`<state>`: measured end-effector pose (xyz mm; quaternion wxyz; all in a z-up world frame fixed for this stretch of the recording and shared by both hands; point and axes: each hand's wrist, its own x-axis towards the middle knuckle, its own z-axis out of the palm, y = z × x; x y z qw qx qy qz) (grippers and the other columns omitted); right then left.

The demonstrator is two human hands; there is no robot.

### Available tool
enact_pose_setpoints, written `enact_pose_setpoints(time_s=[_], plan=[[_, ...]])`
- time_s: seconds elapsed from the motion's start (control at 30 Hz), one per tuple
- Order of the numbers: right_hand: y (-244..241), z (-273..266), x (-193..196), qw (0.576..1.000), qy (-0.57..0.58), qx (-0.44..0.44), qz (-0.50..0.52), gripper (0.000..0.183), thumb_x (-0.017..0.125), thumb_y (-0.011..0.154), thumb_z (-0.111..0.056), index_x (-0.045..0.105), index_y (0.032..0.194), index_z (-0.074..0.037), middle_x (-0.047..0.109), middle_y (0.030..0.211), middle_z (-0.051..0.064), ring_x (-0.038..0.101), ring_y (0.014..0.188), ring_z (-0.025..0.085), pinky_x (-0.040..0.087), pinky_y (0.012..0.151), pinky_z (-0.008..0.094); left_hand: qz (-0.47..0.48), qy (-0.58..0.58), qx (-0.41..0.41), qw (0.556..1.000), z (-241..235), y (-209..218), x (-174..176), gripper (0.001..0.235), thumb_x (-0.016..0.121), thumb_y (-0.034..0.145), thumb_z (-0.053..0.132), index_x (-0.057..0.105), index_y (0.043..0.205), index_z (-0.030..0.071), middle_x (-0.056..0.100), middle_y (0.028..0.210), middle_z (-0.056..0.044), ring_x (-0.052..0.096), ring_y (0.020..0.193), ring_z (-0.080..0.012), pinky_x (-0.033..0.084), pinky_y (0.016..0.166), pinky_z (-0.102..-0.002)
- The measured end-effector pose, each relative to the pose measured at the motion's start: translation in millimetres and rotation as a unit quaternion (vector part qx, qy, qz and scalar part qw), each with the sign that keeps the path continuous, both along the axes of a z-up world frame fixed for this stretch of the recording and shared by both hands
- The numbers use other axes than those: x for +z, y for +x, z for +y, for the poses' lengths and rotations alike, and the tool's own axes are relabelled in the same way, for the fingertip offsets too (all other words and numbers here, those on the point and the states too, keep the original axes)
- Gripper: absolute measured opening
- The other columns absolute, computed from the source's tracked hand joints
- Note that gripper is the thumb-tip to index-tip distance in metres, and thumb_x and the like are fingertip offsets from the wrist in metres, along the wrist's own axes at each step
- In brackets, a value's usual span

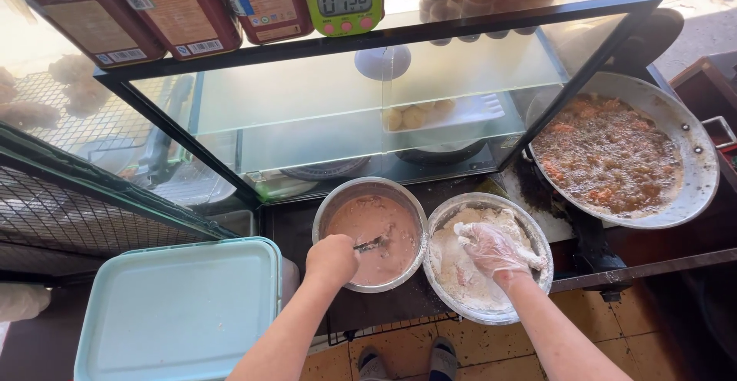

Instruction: Coating pieces of meat in flour before frying.

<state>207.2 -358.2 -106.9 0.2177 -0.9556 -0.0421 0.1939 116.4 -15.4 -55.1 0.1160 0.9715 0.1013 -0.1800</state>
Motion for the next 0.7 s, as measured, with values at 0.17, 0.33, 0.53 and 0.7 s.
enact_pose_setpoints(time_s=[0.17, 0.33, 0.53, 0.7], plan=[[5.9, 23.2, 1.1, 0.987, -0.088, 0.131, -0.002, 0.027, 0.061, 0.095, -0.030, 0.078, 0.116, -0.029, 0.076, 0.116, 0.003, 0.071, 0.122, 0.021, 0.056, 0.108, 0.043, -0.096, 0.011, -0.057, 0.994, 20.7, -19.8, 27.7, 0.015, 0.068, 0.087, 0.019, 0.077, 0.079, 0.009, 0.071, 0.067, -0.012, 0.076, 0.069, -0.0329, 0.062, 0.067, -0.040], [-16.2, 54.4, -21.6, 0.913, -0.257, 0.301, -0.096, 0.039, 0.054, 0.099, -0.024, 0.065, 0.136, -0.015, 0.064, 0.141, 0.015, 0.055, 0.139, 0.036, 0.035, 0.119, 0.060, -0.216, 0.123, -0.187, 0.950, 43.4, -35.2, 27.6, 0.016, 0.070, 0.083, 0.021, 0.065, 0.068, 0.019, 0.061, 0.054, -0.001, 0.064, 0.050, -0.0204, 0.050, 0.061, -0.032], [-24.3, 80.2, -52.5, 0.884, -0.363, 0.263, -0.130, 0.031, 0.051, 0.094, -0.016, 0.074, 0.116, -0.013, 0.075, 0.102, 0.010, 0.071, 0.107, 0.035, 0.042, 0.098, 0.068, -0.322, 0.166, -0.218, 0.906, 58.9, -47.9, 24.2, 0.020, 0.073, 0.077, 0.023, 0.054, 0.071, 0.021, 0.056, 0.053, -0.001, 0.062, 0.050, -0.0217, 0.043, 0.061, -0.036], [-5.1, 71.8, -17.7, 0.886, -0.342, 0.289, -0.121, 0.025, 0.053, 0.087, -0.025, 0.078, 0.084, -0.031, 0.080, 0.084, -0.006, 0.080, 0.090, 0.019, 0.051, 0.083, 0.041, -0.324, 0.155, -0.208, 0.910, 73.8, -54.8, 26.7, 0.021, 0.073, 0.082, 0.024, 0.053, 0.076, 0.022, 0.059, 0.057, -0.001, 0.064, 0.053, -0.0207, 0.046, 0.064, -0.035]])
